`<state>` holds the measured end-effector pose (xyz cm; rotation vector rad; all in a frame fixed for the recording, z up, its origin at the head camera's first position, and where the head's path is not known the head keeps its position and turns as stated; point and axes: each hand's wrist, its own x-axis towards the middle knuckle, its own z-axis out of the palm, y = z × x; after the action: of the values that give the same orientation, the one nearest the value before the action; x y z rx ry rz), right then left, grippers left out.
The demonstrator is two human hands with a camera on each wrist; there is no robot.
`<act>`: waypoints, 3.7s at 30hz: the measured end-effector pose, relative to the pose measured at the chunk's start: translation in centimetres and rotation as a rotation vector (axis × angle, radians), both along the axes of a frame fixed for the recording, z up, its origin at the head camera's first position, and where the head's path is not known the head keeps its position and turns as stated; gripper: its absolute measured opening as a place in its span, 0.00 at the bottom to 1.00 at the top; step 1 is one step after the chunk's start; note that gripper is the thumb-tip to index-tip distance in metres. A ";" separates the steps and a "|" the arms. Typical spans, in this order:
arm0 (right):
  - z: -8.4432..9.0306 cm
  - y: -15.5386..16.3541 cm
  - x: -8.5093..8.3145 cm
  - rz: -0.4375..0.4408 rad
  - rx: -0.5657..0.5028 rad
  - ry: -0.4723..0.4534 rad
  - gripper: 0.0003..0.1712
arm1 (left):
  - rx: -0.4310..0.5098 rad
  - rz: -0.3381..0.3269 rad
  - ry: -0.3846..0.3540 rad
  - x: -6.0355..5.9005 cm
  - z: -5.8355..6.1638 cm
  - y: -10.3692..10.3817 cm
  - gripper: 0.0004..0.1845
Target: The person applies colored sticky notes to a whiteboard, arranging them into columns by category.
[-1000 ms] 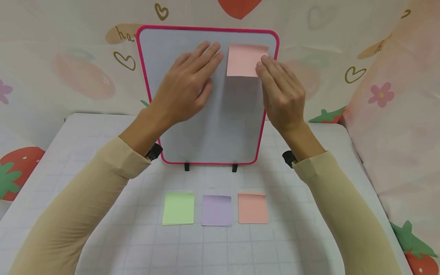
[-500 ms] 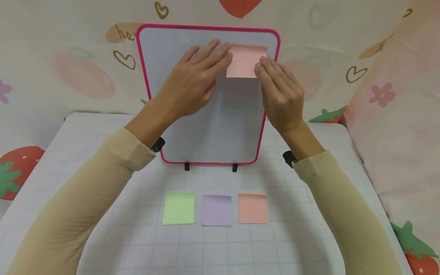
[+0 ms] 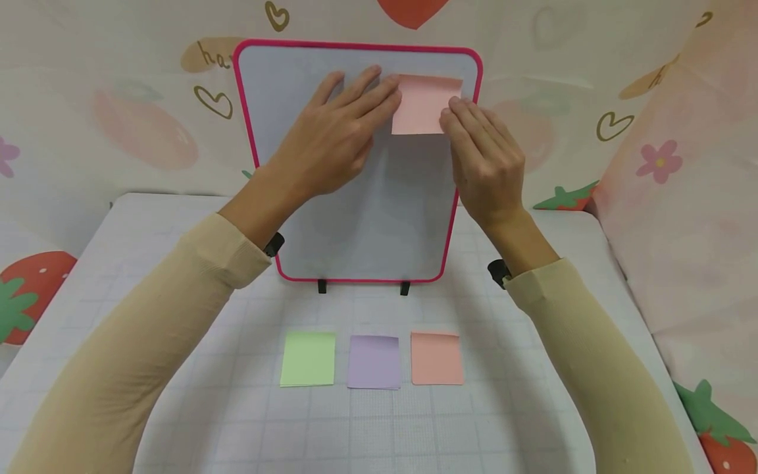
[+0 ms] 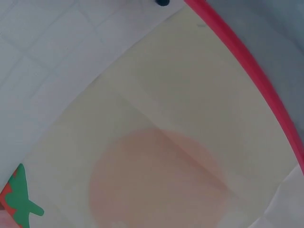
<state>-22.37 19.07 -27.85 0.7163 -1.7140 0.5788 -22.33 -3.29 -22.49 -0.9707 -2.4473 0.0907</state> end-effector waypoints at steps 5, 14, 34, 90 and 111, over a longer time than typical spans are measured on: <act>0.0 0.0 0.0 -0.001 0.006 -0.002 0.08 | -0.032 0.014 0.005 -0.1 0.1 0.0 0.27; -0.2 0.3 -0.2 -0.002 0.034 -0.006 0.10 | -0.109 0.046 0.024 -0.1 0.3 0.3 0.29; 0.9 -0.5 -1.3 -0.027 0.416 -0.108 0.24 | -0.129 0.087 0.044 -0.1 -0.2 0.4 0.31; 1.4 -0.4 -2.2 -0.150 0.389 -0.086 0.23 | -0.158 0.081 0.059 -0.7 -0.1 1.0 0.29; 1.7 2.4 0.0 -0.196 0.465 -0.187 0.28 | -0.165 0.083 0.031 0.3 -0.5 0.0 0.32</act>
<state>-22.41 21.51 -26.12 0.8226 -2.0963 0.1088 -22.06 -3.29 -22.95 -0.9287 -2.4812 0.3378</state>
